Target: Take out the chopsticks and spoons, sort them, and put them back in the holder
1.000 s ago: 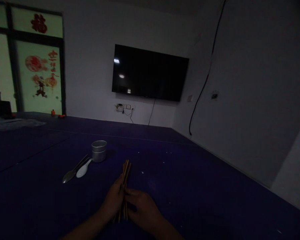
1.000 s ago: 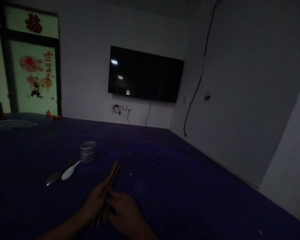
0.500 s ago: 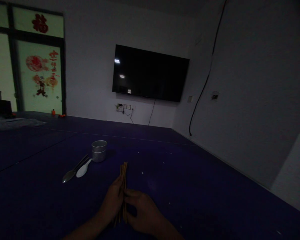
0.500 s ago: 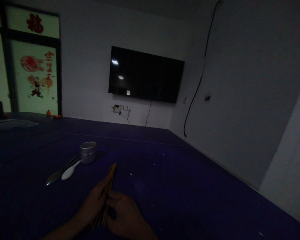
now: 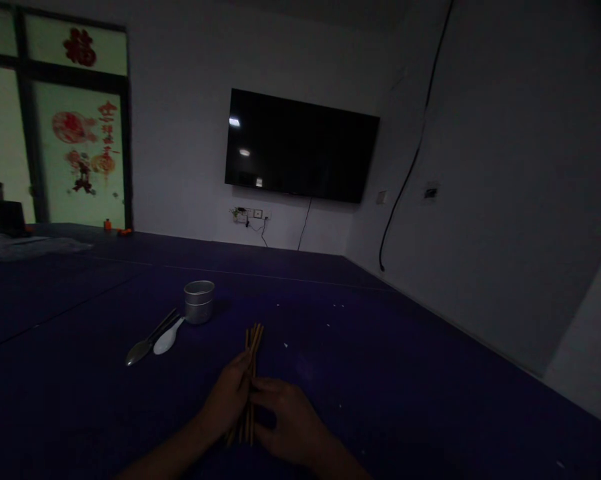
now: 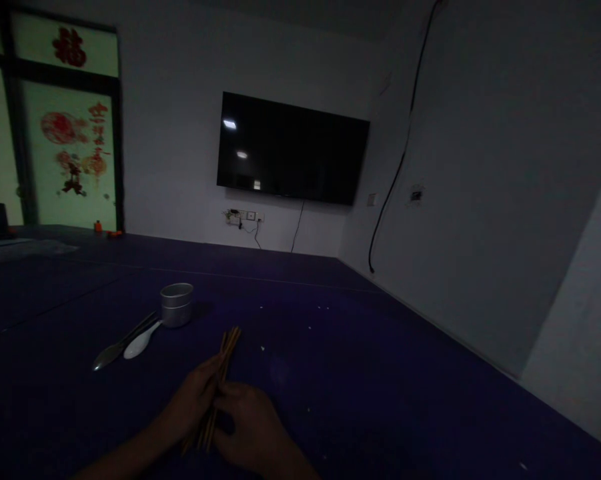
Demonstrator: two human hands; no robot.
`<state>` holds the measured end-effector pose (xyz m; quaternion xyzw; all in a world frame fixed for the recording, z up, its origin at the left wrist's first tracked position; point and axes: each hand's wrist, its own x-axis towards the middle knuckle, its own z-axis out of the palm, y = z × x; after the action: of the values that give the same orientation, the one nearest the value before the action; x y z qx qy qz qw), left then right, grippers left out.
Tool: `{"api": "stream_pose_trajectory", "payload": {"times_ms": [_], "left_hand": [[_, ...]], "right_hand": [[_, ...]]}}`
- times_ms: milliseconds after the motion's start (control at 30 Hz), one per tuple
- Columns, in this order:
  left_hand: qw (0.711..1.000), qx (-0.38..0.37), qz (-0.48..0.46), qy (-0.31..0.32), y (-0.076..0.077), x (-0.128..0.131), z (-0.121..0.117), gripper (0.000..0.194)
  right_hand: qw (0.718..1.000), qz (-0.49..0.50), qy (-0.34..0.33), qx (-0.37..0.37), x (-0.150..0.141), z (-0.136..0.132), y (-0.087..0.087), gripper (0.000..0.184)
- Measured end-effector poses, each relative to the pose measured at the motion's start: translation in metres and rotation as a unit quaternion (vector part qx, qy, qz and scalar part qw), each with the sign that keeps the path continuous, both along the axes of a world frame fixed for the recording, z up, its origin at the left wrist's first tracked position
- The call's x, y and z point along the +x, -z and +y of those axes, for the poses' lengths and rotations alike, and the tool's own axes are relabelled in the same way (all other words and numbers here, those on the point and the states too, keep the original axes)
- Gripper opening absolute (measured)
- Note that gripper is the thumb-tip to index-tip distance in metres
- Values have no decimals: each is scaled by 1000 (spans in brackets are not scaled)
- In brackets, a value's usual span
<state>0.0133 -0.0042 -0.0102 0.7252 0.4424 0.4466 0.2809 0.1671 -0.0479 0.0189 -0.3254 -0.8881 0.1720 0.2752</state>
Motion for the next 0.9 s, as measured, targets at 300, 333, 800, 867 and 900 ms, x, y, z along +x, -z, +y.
{"api": "stream_pose_trajectory", "payload": {"times_ms": [300, 333, 800, 867, 900], "left_hand": [[999, 2, 44, -6, 1, -3, 1, 51], [999, 3, 49, -12, -1, -2, 0, 52], [952, 71, 290, -61, -5, -7, -7, 49], [945, 78, 314, -55, -3, -8, -7, 47], [944, 84, 316, -54, -3, -9, -7, 46]], "right_hand": [[1000, 18, -11, -18, 1, 1, 0, 27], [1000, 19, -14, -18, 1, 0, -1, 29], [999, -29, 18, 3, 1, 3, 3, 38], [999, -22, 24, 7, 2, 2, 2, 39], [999, -20, 28, 8, 2, 2, 2, 39]]}}
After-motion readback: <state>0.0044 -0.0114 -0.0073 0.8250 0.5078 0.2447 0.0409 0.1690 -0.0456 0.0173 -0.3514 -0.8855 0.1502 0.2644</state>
